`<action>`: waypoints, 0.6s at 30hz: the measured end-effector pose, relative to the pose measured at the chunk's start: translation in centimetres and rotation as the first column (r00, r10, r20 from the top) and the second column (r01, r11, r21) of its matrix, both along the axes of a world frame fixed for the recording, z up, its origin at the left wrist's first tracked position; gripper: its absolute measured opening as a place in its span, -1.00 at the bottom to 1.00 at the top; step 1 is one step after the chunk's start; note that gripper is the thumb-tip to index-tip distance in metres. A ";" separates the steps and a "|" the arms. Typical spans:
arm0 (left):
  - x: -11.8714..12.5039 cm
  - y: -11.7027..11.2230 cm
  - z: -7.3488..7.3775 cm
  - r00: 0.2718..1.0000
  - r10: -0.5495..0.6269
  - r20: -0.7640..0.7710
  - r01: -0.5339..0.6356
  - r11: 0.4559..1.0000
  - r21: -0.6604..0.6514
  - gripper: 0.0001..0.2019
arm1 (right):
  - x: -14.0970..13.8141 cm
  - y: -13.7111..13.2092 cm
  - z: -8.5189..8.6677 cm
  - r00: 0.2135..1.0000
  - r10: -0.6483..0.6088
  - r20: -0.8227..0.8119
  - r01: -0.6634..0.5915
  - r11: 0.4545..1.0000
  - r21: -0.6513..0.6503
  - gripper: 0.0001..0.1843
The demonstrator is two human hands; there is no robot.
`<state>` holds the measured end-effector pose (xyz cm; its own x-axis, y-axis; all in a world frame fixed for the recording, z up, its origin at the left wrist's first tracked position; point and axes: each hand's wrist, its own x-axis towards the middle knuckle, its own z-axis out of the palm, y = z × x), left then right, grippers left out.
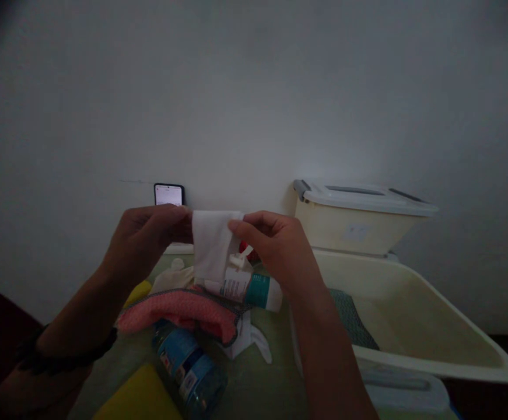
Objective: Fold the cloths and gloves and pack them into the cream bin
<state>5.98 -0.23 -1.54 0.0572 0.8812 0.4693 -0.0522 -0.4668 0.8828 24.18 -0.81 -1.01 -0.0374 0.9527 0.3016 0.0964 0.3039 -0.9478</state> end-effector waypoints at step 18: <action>0.2 0.1 0.0 0.999 0.036 0.022 -0.036 0.999 -0.014 -0.85 | 0.1 0.6 -0.5 0.993 0.076 -0.091 -0.073 0.997 0.038 -0.81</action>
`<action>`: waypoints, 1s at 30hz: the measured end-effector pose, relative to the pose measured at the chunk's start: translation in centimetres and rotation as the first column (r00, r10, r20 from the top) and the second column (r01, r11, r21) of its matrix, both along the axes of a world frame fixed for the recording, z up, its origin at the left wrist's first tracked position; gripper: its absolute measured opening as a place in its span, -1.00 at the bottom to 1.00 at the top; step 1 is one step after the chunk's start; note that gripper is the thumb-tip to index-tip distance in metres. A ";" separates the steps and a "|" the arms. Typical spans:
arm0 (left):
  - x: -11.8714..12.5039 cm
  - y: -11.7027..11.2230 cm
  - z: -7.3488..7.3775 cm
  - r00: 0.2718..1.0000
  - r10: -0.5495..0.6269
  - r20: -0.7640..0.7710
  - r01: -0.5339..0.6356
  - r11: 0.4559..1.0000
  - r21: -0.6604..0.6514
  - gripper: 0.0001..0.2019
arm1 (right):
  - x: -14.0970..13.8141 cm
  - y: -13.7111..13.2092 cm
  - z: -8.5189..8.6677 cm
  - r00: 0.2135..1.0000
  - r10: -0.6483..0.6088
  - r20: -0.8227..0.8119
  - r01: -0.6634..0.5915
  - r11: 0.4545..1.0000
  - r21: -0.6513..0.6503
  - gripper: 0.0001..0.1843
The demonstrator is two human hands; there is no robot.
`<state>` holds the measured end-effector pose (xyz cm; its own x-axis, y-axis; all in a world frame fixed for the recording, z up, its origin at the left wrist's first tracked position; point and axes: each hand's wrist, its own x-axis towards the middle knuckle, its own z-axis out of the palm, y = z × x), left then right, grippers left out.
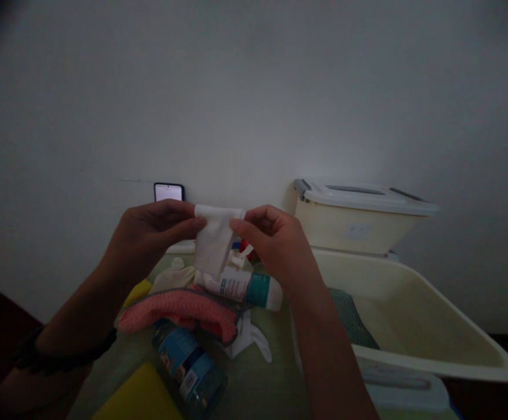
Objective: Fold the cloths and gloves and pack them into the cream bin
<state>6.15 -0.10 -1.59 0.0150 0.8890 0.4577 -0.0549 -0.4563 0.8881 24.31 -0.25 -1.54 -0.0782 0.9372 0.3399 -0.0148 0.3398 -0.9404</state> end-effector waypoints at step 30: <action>-1.4 0.4 -0.4 0.876 -0.466 -0.125 0.452 0.883 -0.129 -0.62 | -0.4 -0.1 0.1 0.999 0.041 0.004 -0.041 0.999 0.008 -0.71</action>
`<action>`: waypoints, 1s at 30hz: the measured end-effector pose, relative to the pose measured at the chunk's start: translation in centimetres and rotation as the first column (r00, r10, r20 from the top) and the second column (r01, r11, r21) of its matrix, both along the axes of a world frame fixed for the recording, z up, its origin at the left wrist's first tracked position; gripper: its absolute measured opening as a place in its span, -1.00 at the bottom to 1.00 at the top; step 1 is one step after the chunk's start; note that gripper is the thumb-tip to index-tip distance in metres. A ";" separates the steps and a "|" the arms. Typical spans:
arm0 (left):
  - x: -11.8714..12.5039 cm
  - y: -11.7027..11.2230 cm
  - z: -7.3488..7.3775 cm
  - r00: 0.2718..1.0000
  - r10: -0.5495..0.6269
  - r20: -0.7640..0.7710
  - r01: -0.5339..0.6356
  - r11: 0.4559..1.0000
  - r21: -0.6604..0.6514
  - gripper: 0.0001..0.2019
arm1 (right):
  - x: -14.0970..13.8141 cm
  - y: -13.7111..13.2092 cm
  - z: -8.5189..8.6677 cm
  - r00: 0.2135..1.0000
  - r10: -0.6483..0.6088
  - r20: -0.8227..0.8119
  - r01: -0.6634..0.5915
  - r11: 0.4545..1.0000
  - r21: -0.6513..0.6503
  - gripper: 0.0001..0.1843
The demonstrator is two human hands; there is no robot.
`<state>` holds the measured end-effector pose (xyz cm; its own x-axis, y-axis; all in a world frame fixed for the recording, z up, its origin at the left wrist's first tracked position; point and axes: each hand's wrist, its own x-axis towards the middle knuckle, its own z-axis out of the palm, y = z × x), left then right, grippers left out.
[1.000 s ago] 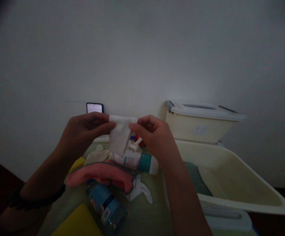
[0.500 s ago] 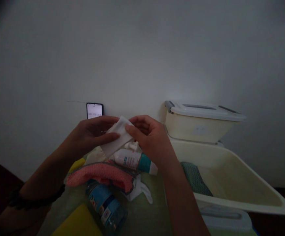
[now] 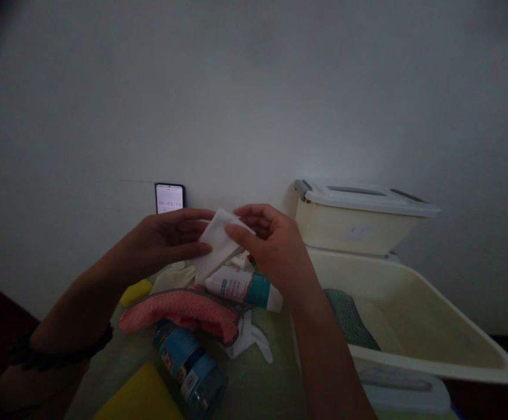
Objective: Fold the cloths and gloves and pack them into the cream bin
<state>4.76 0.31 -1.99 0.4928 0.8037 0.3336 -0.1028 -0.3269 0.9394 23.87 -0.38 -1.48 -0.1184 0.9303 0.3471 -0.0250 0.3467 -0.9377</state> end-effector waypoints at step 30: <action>-0.1 0.2 -0.2 0.976 0.069 -0.205 -0.054 0.996 0.076 -0.88 | -0.1 0.2 -0.2 0.999 0.015 0.040 -0.017 0.999 0.050 -0.70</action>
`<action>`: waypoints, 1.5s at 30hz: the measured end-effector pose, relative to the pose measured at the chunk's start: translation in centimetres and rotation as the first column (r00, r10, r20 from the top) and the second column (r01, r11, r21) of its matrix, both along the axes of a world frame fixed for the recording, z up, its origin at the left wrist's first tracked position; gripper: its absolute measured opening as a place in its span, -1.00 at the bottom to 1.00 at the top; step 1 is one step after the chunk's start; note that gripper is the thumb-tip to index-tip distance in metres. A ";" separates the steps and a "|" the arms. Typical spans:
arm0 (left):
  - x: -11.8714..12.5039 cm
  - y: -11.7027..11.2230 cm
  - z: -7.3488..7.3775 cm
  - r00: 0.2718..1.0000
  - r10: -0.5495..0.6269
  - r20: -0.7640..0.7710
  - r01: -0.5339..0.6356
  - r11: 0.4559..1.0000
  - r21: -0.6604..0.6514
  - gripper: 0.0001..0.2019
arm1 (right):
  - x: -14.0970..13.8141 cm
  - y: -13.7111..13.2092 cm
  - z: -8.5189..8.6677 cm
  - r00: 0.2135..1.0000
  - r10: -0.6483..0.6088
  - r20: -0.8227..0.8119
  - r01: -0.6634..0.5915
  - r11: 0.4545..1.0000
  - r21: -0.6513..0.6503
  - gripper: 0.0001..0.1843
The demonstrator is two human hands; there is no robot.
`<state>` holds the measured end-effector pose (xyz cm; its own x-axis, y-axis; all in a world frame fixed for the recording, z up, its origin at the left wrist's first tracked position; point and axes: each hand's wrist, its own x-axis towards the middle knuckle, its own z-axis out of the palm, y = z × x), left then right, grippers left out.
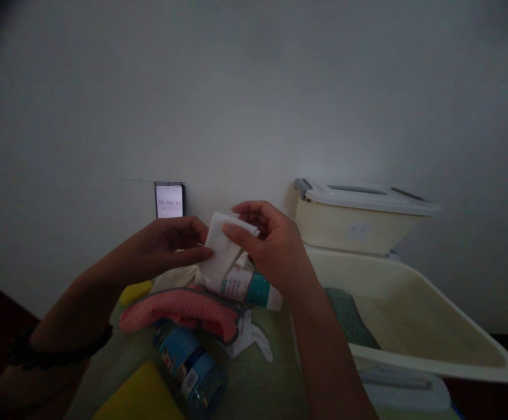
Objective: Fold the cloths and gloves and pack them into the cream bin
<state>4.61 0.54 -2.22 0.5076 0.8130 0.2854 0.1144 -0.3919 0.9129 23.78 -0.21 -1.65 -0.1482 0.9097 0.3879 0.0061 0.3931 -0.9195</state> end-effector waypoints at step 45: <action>0.5 -1.1 1.0 0.956 0.144 0.257 -0.200 0.957 0.208 -0.98 | 0.5 -0.1 -0.5 0.964 0.136 0.228 -0.164 0.981 0.107 -0.68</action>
